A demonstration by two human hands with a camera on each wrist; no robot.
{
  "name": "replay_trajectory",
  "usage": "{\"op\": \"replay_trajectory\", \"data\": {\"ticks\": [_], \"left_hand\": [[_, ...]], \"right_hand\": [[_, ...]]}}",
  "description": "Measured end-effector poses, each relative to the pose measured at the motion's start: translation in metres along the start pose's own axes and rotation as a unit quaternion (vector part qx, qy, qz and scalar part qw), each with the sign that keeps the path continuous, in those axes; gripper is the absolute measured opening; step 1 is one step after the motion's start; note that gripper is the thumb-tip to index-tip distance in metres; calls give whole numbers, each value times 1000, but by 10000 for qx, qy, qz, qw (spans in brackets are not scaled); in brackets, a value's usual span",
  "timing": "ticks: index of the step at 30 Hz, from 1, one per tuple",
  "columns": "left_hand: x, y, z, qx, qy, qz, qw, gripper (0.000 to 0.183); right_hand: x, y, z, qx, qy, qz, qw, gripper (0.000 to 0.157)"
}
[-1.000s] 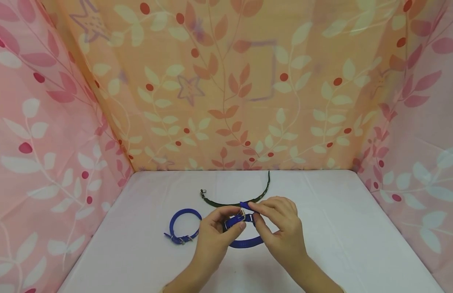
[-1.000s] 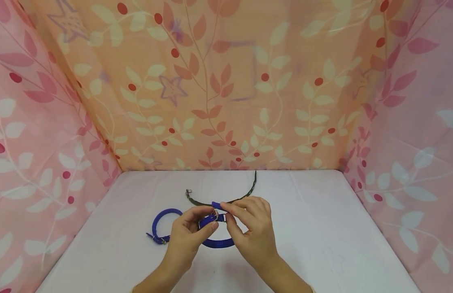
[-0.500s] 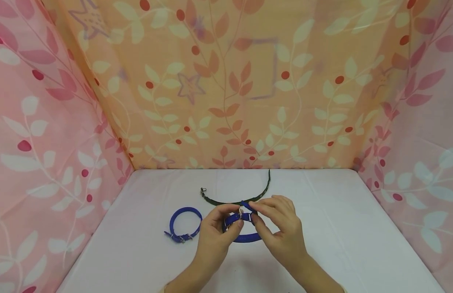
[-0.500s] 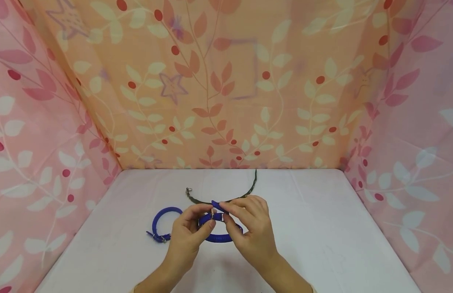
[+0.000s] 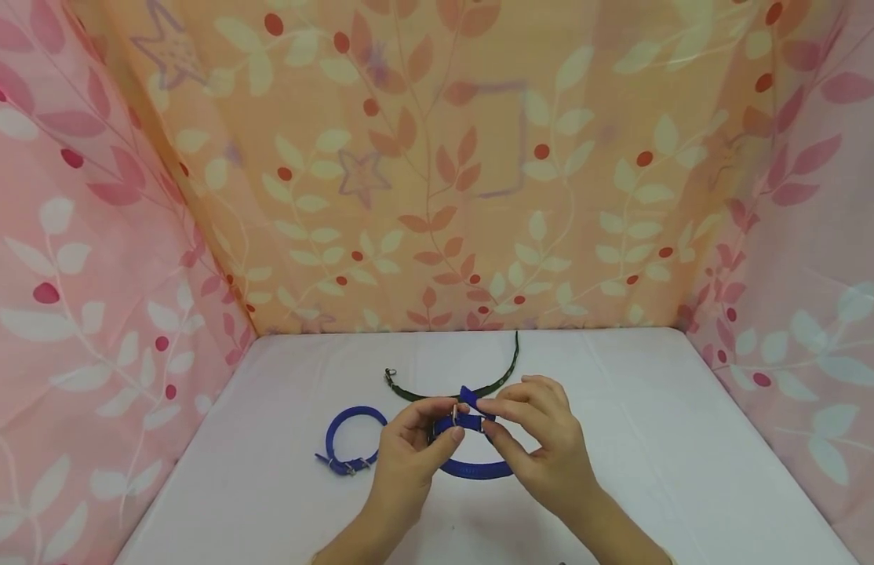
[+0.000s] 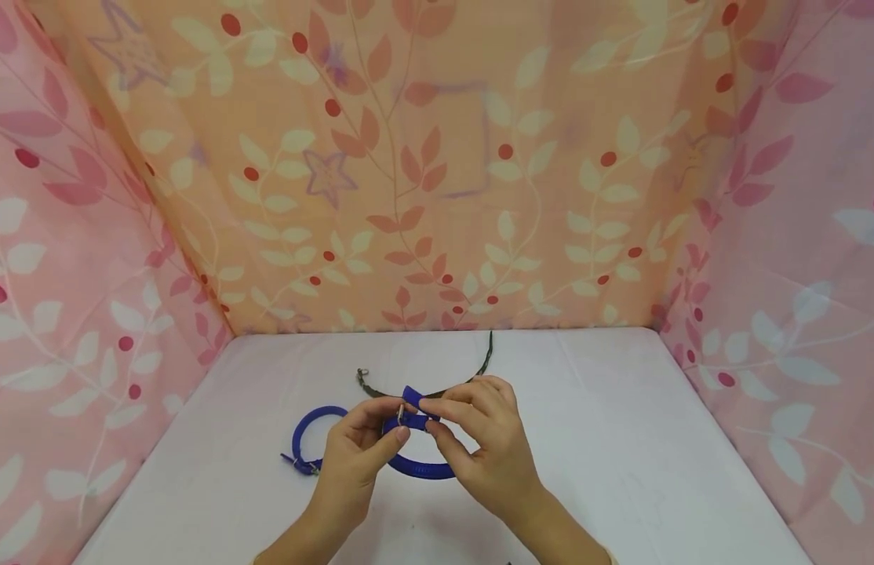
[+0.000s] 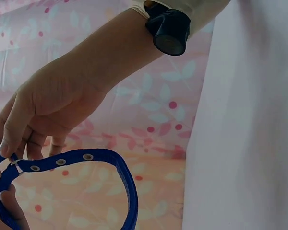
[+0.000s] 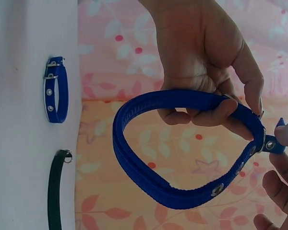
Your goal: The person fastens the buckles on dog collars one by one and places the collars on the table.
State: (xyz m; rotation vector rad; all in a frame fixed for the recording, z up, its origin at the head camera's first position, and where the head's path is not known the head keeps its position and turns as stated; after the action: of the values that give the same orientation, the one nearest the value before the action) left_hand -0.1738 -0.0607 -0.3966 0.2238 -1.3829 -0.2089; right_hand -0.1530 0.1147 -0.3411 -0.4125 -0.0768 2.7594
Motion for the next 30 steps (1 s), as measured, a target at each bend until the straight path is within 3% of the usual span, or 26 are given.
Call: {"op": "replay_trajectory", "data": {"ticks": [4,12,19,23,26,30], "left_hand": [[-3,-1,0,69,-185,-13,9998,36],[0,-2,1,70,-167,-104,9998,41],[1,-4,2,35,-309,16,9995,38],[1,-4,3,-39,-440,118,9990,37],[1,-3,4,-168,-545,199,9982,37],[-1,-2,5,-373,-754,361,9958,38]], "right_hand": [[1,-1,0,-102,17,147,9998,14],[2,-1,3,-222,-15,354,9991,35],[4,3,3,-594,-144,282,9977,34],[3,5,1,-826,-190,386,9957,22],[3,6,1,-972,-75,418,9944,17],[5,5,1,-1132,221,310,9928,24]]}}
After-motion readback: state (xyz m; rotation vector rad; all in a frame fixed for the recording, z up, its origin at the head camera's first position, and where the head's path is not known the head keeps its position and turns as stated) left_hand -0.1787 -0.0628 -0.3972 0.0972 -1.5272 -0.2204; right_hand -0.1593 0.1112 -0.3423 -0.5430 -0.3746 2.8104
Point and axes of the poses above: each hand's wrist, its own z-axis towards the middle knuckle, its own y-axis out of the palm, x = y × z, the point moved 6 cm from there along z, towards the middle knuckle, and after that the axes turned 9 degrees about x, right-handed, at the moved point
